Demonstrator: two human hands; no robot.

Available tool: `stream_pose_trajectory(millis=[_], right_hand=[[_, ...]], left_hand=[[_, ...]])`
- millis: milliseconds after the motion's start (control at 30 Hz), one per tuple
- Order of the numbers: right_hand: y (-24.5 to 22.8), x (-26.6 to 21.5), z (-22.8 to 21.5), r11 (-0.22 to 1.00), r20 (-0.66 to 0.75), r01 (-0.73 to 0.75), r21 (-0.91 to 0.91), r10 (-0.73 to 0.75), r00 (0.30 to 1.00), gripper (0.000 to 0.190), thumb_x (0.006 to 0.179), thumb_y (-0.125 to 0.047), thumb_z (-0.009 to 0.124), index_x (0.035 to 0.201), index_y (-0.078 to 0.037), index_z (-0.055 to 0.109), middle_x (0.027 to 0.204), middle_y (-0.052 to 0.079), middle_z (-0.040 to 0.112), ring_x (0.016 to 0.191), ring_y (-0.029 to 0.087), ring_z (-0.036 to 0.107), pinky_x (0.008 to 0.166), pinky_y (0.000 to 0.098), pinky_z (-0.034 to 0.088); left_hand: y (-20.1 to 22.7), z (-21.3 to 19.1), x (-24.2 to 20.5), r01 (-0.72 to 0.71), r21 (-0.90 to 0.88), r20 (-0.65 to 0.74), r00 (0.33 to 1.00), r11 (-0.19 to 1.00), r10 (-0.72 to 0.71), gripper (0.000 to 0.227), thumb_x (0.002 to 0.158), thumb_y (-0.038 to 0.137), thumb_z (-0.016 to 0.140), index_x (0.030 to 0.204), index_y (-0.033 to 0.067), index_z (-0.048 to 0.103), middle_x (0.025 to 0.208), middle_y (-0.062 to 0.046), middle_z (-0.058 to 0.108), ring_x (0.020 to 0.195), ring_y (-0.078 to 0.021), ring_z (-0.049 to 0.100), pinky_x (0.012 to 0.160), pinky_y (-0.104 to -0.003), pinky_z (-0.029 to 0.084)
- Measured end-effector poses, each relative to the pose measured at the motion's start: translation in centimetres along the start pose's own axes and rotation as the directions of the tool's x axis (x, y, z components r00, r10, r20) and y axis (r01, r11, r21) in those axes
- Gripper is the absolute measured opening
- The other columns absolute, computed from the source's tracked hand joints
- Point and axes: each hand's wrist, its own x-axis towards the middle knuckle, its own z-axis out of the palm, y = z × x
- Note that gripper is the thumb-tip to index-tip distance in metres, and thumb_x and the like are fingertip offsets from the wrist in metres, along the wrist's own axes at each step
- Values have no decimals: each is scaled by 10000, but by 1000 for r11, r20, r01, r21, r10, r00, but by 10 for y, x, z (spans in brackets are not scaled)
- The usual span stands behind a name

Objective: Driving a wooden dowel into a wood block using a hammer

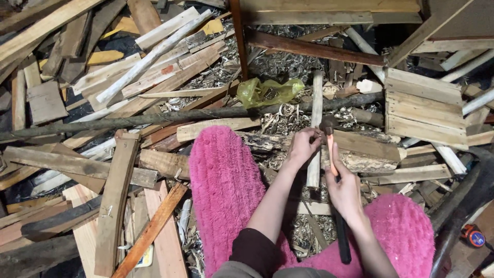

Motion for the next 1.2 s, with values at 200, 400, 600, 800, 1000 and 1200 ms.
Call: stream_pose_trajectory(millis=[200,400,600,800,1000,1200], right_hand=[[15,4,2,999,23,-15,52,14,1000,600,937,-35,583,1512,-205,551,1279,312,615,819,456,726,708,474,606],[5,2,-2,999,-38,-1,37,3,999,576,927,-41,614,1480,-201,579,1231,294,656,947,537,676,680,568,582],[-6,-1,-8,994,-64,-14,105,21,998,648,882,-36,638,1499,-209,541,1344,224,622,1094,496,620,802,569,560],[0,1,-13,990,-65,1,143,9,998,550,903,-51,637,1434,-191,612,1318,225,627,684,337,722,491,347,566],[-18,-7,-18,990,-76,54,132,-44,996,631,892,-26,623,1490,-212,544,1366,211,595,1219,462,551,967,563,503],[39,16,3,999,-36,9,53,-7,999,626,878,-74,644,1455,-311,596,1239,197,679,812,360,723,511,464,510]], left_hand=[[2,2,2,19,43,25,999,999,-20,137,868,224,722,972,153,777,1144,-54,737,1091,-336,702,866,-455,621],[-5,6,6,9,63,13,1000,998,-10,127,854,233,737,957,173,783,1155,-47,742,1099,-329,705,874,-443,622],[15,-4,-1,67,77,55,996,995,-71,135,868,218,713,968,147,768,1202,-69,723,1126,-373,687,896,-512,615],[25,-5,3,100,148,89,990,984,-114,139,880,241,702,961,140,754,1186,-76,725,1120,-368,692,913,-515,616],[31,-11,-2,97,130,95,989,987,-110,134,882,213,689,952,114,748,1186,-86,723,1111,-390,692,902,-522,617],[12,4,5,139,184,110,981,973,-161,151,886,258,686,965,155,763,1179,-74,733,1103,-370,701,920,-515,617]])
